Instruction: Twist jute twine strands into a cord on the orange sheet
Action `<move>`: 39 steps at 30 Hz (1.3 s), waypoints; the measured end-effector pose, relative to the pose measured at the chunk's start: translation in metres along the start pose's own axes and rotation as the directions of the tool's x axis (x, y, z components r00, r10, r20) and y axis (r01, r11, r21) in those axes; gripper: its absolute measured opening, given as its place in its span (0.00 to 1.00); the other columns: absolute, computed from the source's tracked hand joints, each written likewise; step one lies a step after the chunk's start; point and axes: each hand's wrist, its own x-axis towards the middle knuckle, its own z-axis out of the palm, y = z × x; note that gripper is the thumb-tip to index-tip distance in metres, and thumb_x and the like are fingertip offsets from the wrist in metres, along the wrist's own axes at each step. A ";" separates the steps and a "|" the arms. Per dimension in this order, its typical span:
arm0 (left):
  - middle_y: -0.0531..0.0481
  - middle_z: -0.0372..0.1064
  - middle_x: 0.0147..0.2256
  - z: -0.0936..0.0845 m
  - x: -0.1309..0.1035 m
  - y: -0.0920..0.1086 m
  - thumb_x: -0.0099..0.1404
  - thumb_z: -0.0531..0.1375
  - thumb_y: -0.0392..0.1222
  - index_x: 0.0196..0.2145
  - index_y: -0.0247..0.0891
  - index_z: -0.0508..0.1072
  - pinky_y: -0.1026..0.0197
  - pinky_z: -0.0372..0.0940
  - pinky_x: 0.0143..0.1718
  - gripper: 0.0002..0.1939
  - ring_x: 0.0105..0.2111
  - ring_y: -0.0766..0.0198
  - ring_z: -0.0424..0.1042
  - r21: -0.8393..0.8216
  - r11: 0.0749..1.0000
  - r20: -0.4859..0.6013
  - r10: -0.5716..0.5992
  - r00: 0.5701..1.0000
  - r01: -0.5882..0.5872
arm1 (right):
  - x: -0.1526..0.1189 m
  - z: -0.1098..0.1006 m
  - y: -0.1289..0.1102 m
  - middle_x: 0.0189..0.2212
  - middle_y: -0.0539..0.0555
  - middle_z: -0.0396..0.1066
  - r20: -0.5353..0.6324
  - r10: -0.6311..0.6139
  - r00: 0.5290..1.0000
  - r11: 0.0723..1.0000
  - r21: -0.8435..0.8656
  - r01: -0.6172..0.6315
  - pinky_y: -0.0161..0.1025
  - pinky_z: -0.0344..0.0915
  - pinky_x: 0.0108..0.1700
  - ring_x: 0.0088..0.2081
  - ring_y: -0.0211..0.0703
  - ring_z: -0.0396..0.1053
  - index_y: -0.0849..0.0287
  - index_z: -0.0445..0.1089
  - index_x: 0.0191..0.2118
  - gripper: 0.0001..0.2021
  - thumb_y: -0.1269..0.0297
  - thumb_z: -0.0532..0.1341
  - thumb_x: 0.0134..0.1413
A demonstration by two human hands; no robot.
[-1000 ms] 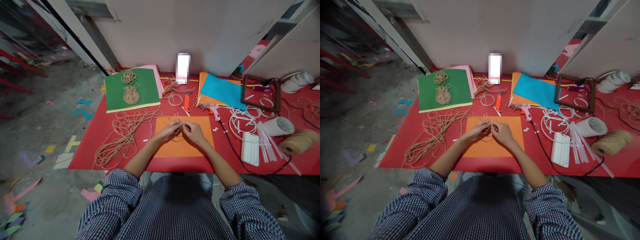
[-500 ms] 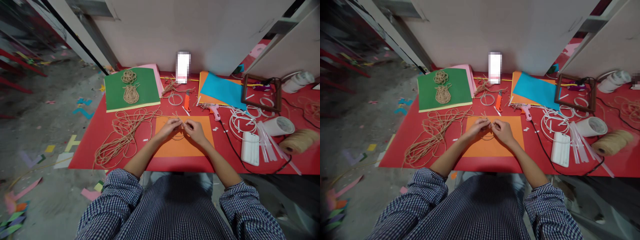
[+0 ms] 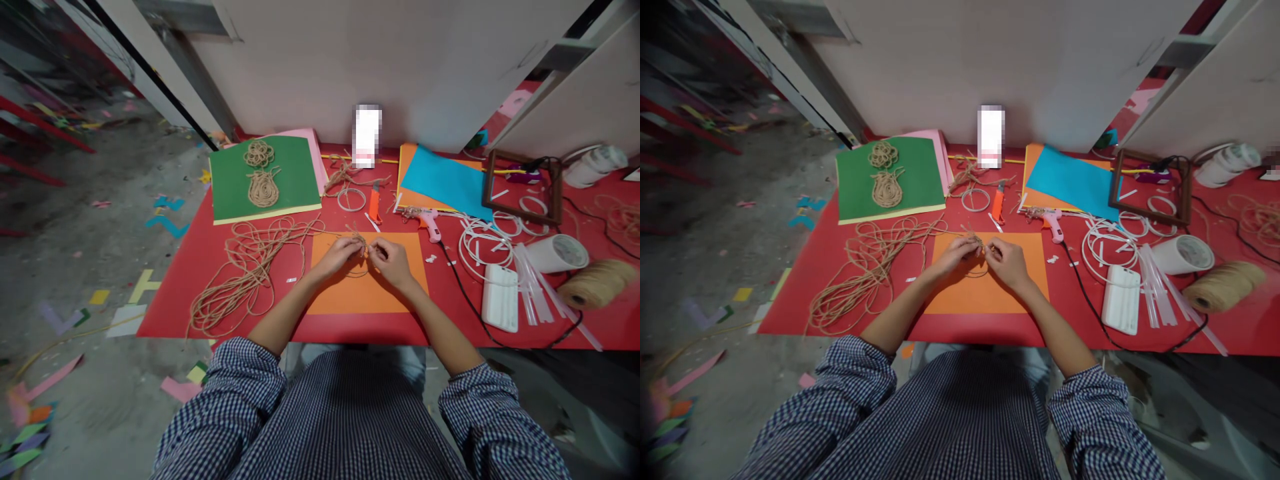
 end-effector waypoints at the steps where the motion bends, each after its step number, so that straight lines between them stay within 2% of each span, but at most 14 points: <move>1: 0.53 0.60 0.24 0.000 0.000 0.000 0.66 0.62 0.54 0.27 0.36 0.71 0.61 0.50 0.27 0.18 0.25 0.68 0.56 0.000 1.000 -0.015 0.004 1.000 -0.004 | 0.000 0.000 -0.001 0.21 0.46 0.61 0.005 -0.007 1.000 1.000 -0.020 0.008 0.37 0.53 0.33 0.25 0.38 0.59 0.57 0.74 0.34 0.12 0.57 0.60 0.66; 5: 0.52 0.63 0.26 0.002 -0.002 -0.004 0.67 0.64 0.59 0.29 0.35 0.72 0.62 0.54 0.29 0.22 0.26 0.68 0.60 0.047 0.999 -0.041 0.006 0.999 -0.004 | -0.002 -0.001 -0.005 0.24 0.49 0.67 0.036 -0.015 0.999 0.994 -0.109 0.018 0.37 0.54 0.35 0.27 0.40 0.63 0.57 0.74 0.35 0.13 0.56 0.58 0.67; 10: 0.52 0.64 0.25 0.000 -0.001 -0.009 0.70 0.60 0.60 0.29 0.35 0.73 0.62 0.55 0.29 0.24 0.26 0.67 0.62 0.179 0.984 -0.066 0.037 0.997 -0.025 | -0.002 -0.002 -0.008 0.25 0.48 0.70 0.046 0.060 0.997 0.981 -0.185 -0.050 0.37 0.54 0.34 0.26 0.43 0.65 0.56 0.71 0.53 0.16 0.53 0.57 0.69; 12: 0.52 0.65 0.25 -0.001 0.000 -0.010 0.70 0.59 0.59 0.29 0.35 0.74 0.62 0.55 0.29 0.24 0.26 0.67 0.62 0.279 0.959 -0.092 0.067 0.993 -0.039 | -0.001 -0.003 -0.008 0.25 0.48 0.70 0.035 0.092 0.995 0.975 -0.208 -0.083 0.38 0.53 0.34 0.26 0.45 0.66 0.56 0.69 0.55 0.18 0.52 0.57 0.69; 14: 0.52 0.64 0.24 -0.001 0.000 -0.009 0.71 0.58 0.58 0.28 0.35 0.73 0.62 0.54 0.29 0.23 0.26 0.67 0.61 0.348 0.936 -0.141 0.103 0.985 -0.048 | -0.001 -0.004 -0.008 0.24 0.49 0.70 0.003 0.114 0.993 0.966 -0.232 -0.110 0.38 0.52 0.33 0.27 0.46 0.66 0.56 0.70 0.53 0.16 0.51 0.56 0.70; 16: 0.53 0.63 0.23 0.001 -0.001 -0.009 0.71 0.58 0.57 0.26 0.36 0.73 0.62 0.53 0.29 0.23 0.25 0.67 0.60 0.377 0.925 -0.198 0.137 0.971 -0.053 | -0.001 -0.004 -0.007 0.25 0.51 0.70 -0.022 0.109 0.994 0.960 -0.256 -0.111 0.39 0.51 0.34 0.28 0.46 0.66 0.55 0.71 0.46 0.15 0.52 0.53 0.72; 19: 0.54 0.60 0.22 0.001 -0.002 -0.008 0.71 0.58 0.57 0.26 0.36 0.74 0.61 0.51 0.28 0.24 0.24 0.67 0.57 0.405 0.914 -0.276 0.157 0.948 -0.033 | -0.003 -0.001 -0.006 0.26 0.52 0.70 0.004 0.044 0.999 0.961 -0.272 -0.041 0.40 0.51 0.35 0.29 0.45 0.65 0.55 0.70 0.35 0.19 0.53 0.50 0.75; 21: 0.54 0.57 0.21 0.001 -0.001 -0.009 0.71 0.58 0.58 0.27 0.36 0.75 0.61 0.49 0.28 0.24 0.24 0.67 0.55 0.422 0.906 -0.293 0.157 0.943 -0.020 | -0.005 0.003 -0.006 0.27 0.53 0.71 0.048 -0.020 0.999 0.969 -0.246 0.031 0.39 0.53 0.36 0.30 0.44 0.66 0.55 0.69 0.34 0.20 0.53 0.50 0.75; 24: 0.55 0.57 0.22 0.001 0.001 -0.013 0.70 0.59 0.59 0.27 0.35 0.75 0.62 0.50 0.28 0.25 0.25 0.68 0.55 0.359 0.933 -0.263 0.136 0.955 -0.034 | -0.009 0.011 -0.007 0.30 0.54 0.75 0.113 -0.098 0.989 0.967 -0.222 0.121 0.39 0.55 0.38 0.32 0.45 0.69 0.56 0.73 0.40 0.17 0.54 0.52 0.75; 27: 0.54 0.59 0.23 0.001 0.002 -0.019 0.69 0.61 0.59 0.25 0.35 0.72 0.63 0.53 0.29 0.24 0.26 0.68 0.57 0.233 0.972 -0.232 0.096 0.968 -0.040 | -0.011 0.017 -0.007 0.34 0.56 0.78 0.163 -0.130 0.978 0.944 -0.280 0.172 0.40 0.55 0.39 0.32 0.46 0.70 0.56 0.74 0.44 0.16 0.56 0.51 0.76; 32: 0.54 0.61 0.25 0.004 0.002 -0.019 0.71 0.60 0.60 0.32 0.36 0.75 0.64 0.54 0.28 0.23 0.26 0.68 0.59 0.114 0.993 -0.270 0.071 0.960 -0.041 | -0.011 0.016 -0.004 0.35 0.58 0.79 0.189 -0.166 0.968 0.916 -0.334 0.222 0.40 0.55 0.38 0.33 0.46 0.70 0.58 0.74 0.45 0.16 0.58 0.51 0.76; 35: 0.55 0.58 0.24 0.005 0.002 -0.018 0.71 0.61 0.61 0.31 0.37 0.71 0.65 0.53 0.27 0.24 0.25 0.69 0.57 0.092 0.994 -0.340 0.093 0.936 -0.065 | -0.013 0.016 -0.006 0.34 0.57 0.78 0.285 -0.271 0.919 0.900 -0.264 0.348 0.40 0.56 0.39 0.35 0.46 0.71 0.57 0.74 0.41 0.16 0.58 0.52 0.75; 39: 0.58 0.56 0.24 0.008 0.004 -0.014 0.69 0.61 0.66 0.31 0.39 0.67 0.65 0.54 0.26 0.26 0.24 0.70 0.55 -0.052 0.995 -0.444 0.051 0.895 -0.082 | -0.023 0.020 -0.015 0.32 0.55 0.76 0.399 -0.502 0.768 0.803 -0.114 0.585 0.41 0.58 0.39 0.34 0.44 0.70 0.55 0.75 0.39 0.16 0.57 0.53 0.74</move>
